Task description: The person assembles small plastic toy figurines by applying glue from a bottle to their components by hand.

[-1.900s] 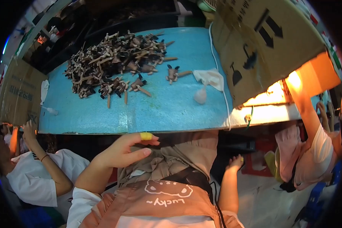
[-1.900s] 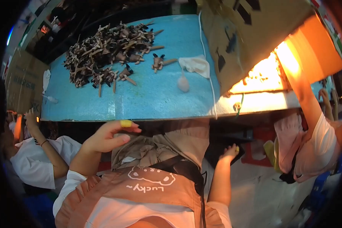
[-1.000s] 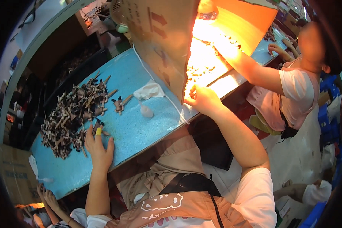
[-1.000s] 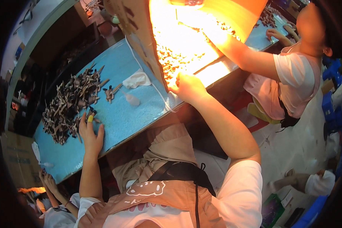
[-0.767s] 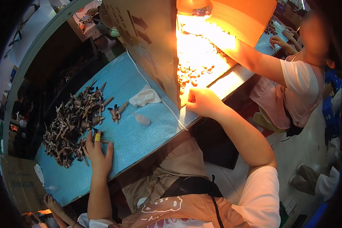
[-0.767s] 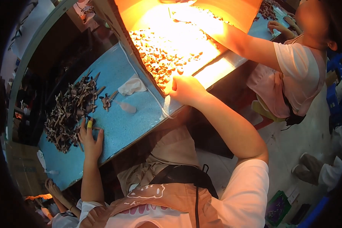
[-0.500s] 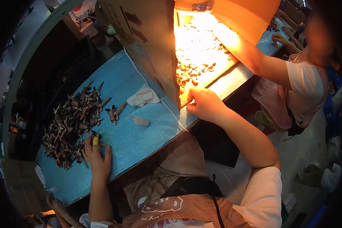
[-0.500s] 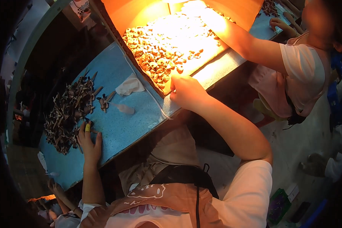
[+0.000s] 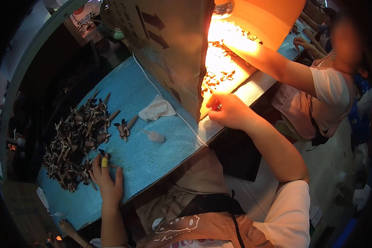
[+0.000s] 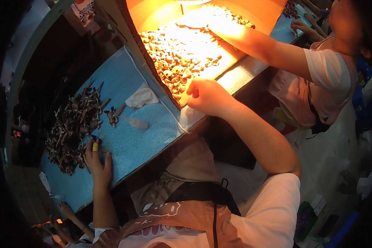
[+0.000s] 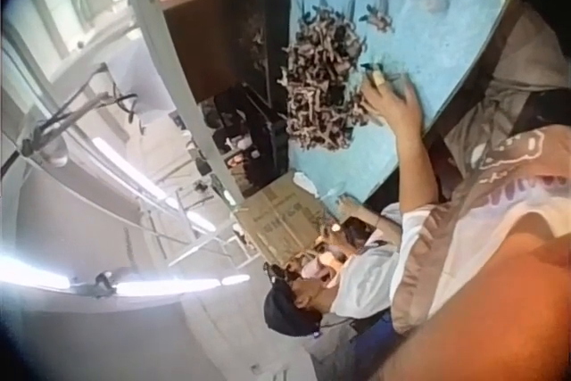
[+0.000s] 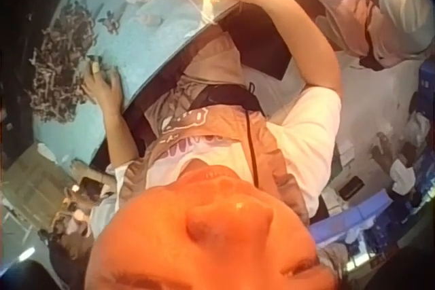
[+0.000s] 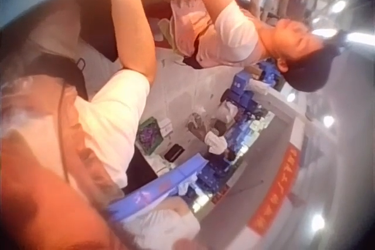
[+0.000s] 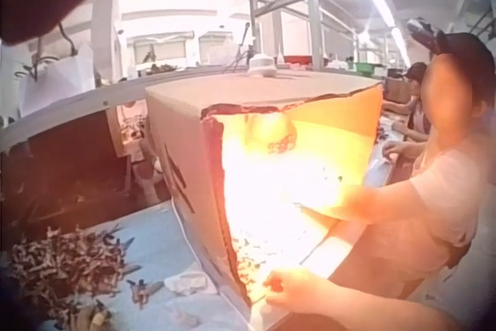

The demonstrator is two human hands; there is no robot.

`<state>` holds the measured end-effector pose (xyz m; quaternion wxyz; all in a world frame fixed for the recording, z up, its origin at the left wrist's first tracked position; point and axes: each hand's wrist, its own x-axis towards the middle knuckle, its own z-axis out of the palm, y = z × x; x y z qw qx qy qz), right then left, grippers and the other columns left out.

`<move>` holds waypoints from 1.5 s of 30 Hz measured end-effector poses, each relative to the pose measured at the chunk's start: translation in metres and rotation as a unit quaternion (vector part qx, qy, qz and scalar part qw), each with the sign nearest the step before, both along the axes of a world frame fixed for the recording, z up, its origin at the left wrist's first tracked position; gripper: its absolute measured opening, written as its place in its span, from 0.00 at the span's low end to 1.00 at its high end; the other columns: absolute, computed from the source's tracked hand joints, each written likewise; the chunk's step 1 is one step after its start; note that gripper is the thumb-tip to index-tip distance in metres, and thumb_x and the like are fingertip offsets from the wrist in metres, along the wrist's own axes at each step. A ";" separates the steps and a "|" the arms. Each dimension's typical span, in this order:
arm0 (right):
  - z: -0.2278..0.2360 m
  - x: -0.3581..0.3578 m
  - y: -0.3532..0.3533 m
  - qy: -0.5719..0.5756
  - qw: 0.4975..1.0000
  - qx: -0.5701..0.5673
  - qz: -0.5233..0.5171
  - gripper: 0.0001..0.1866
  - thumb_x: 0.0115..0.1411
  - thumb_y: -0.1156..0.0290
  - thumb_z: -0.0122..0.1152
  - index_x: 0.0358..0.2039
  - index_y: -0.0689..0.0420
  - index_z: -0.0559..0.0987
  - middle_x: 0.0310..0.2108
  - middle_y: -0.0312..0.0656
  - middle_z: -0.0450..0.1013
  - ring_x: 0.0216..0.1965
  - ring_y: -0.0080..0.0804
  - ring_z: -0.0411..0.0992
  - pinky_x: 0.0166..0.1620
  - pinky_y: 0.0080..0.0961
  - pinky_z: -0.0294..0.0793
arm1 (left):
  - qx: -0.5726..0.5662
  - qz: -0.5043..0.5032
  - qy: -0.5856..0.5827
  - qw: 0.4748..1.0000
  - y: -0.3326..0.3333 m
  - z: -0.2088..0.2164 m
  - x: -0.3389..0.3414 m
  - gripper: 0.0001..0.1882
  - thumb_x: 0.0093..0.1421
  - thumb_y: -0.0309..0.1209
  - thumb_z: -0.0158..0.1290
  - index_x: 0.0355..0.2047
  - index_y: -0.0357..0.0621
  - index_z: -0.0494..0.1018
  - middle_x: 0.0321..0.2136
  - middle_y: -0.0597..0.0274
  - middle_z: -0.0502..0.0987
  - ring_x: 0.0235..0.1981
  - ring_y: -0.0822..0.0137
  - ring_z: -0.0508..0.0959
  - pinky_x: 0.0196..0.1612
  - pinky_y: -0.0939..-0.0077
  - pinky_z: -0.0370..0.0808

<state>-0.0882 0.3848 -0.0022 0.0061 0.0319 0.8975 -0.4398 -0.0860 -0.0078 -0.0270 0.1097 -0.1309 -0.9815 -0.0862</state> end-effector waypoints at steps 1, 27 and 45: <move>-0.006 -0.008 0.006 0.016 0.994 -0.105 -0.019 0.11 0.46 0.72 0.57 0.30 0.63 0.73 0.19 0.42 0.71 0.20 0.28 0.71 0.24 0.24 0.70 | 0.002 -0.001 0.001 1.000 0.002 -0.001 0.000 0.26 0.55 0.35 0.48 0.54 0.45 0.60 0.57 0.52 0.54 0.59 0.51 0.52 0.60 0.50 0.38; -0.015 -0.099 -0.008 0.175 0.968 -0.178 0.020 0.29 0.60 0.53 0.42 0.56 0.58 0.59 0.50 0.57 0.63 0.52 0.52 0.60 0.54 0.35 0.59 | 0.003 0.004 0.002 1.000 0.008 -0.007 -0.003 0.26 0.54 0.33 0.48 0.54 0.44 0.60 0.57 0.51 0.53 0.60 0.52 0.51 0.60 0.47 0.35; -0.020 -0.105 0.048 0.149 0.934 0.298 -0.129 0.19 0.56 0.56 0.44 0.45 0.49 0.72 0.47 0.46 0.67 0.49 0.43 0.63 0.53 0.41 0.58 | 0.002 0.016 -0.003 1.000 0.005 -0.002 -0.002 0.24 0.55 0.34 0.48 0.52 0.44 0.62 0.56 0.51 0.55 0.59 0.52 0.53 0.60 0.48 0.36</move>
